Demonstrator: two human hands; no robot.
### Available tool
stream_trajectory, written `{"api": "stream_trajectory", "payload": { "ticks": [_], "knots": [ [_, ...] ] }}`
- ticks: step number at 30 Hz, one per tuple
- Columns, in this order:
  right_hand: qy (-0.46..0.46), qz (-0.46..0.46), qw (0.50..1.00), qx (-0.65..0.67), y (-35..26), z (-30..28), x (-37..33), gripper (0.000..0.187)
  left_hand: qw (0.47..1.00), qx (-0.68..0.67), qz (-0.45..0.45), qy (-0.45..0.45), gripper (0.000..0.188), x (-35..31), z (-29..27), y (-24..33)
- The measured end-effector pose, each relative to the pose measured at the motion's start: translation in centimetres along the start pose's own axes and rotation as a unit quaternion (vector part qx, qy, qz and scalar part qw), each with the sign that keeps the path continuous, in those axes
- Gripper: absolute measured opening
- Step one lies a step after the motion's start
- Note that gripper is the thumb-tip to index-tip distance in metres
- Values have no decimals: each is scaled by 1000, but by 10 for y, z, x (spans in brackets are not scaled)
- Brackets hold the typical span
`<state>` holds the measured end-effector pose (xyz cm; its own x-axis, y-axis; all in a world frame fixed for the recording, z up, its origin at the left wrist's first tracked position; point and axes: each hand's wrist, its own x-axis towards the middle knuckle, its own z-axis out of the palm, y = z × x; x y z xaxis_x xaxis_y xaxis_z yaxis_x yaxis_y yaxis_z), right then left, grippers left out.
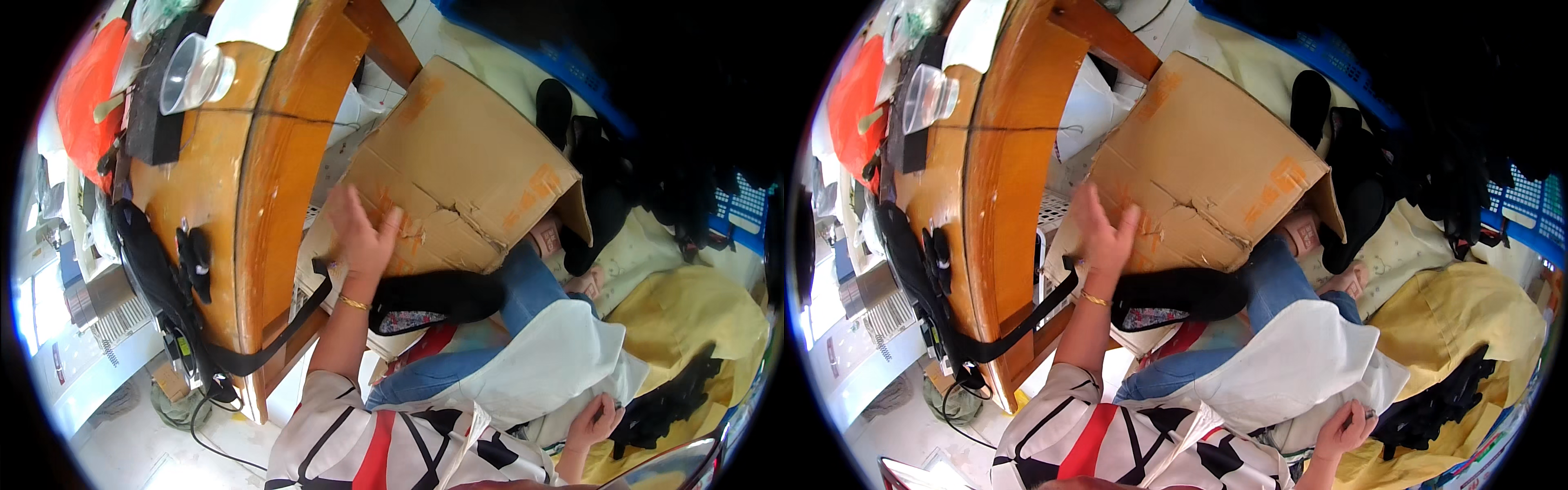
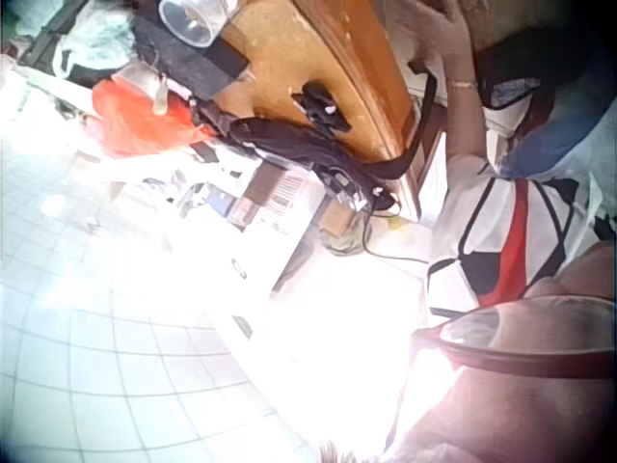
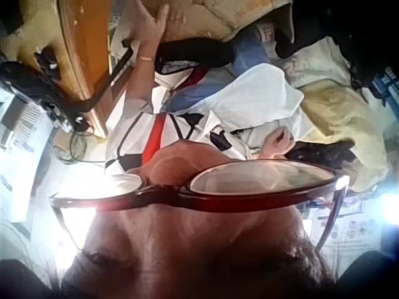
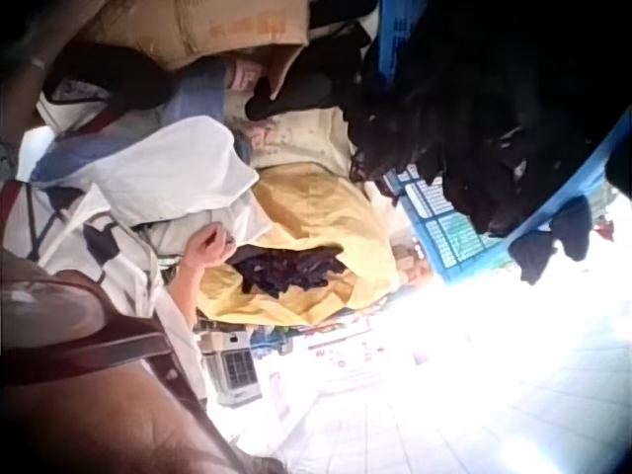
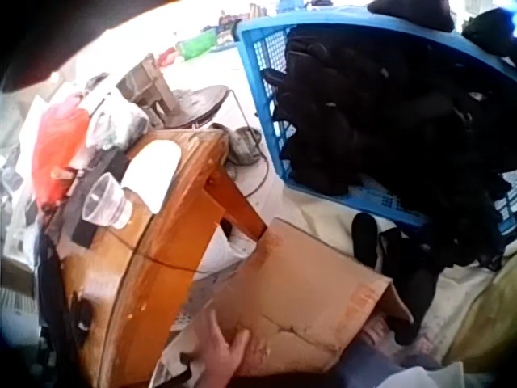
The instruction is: The person sits on the floor and inspects a pair of black slip-on shoes. They pick up the shoes, turn them over to examine the soles, and check the interior lining. The person then places the shoes into a white cloth bag.
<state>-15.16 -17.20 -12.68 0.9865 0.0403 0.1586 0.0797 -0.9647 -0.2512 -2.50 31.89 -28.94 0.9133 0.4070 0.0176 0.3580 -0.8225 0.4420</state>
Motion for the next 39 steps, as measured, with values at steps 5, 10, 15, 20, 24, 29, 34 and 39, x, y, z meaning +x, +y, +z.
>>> {"api": "stream_trajectory", "payload": {
  "ticks": [5,10,15,20,24,29,34,39],
  "knots": [
    [-16,41,999,11,2,-1,0,14,982,-66,-172,-35,62,64,4,-40],
    [-32,8,999,-19,-5,2,7,15,987,73,-141,9,52,50,3,-17],
    [-38,48,997,-49,-13,15,6,14,984,118,-126,51,48,48,-2,-4],
    [-74,31,996,-48,-16,17,13,16,988,103,-98,61,49,52,4,-6],
    [-98,51,994,-26,-10,11,11,20,985,92,-134,51,49,43,7,-15],
    [-86,49,995,-13,-33,9,32,8,988,80,-121,45,49,49,16,-26],
    [-98,23,995,24,-22,2,25,17,990,19,-137,31,46,58,19,-31],
    [-85,18,996,35,-30,11,46,22,955,-236,-170,58,39,21,1,32]
  ]
}}
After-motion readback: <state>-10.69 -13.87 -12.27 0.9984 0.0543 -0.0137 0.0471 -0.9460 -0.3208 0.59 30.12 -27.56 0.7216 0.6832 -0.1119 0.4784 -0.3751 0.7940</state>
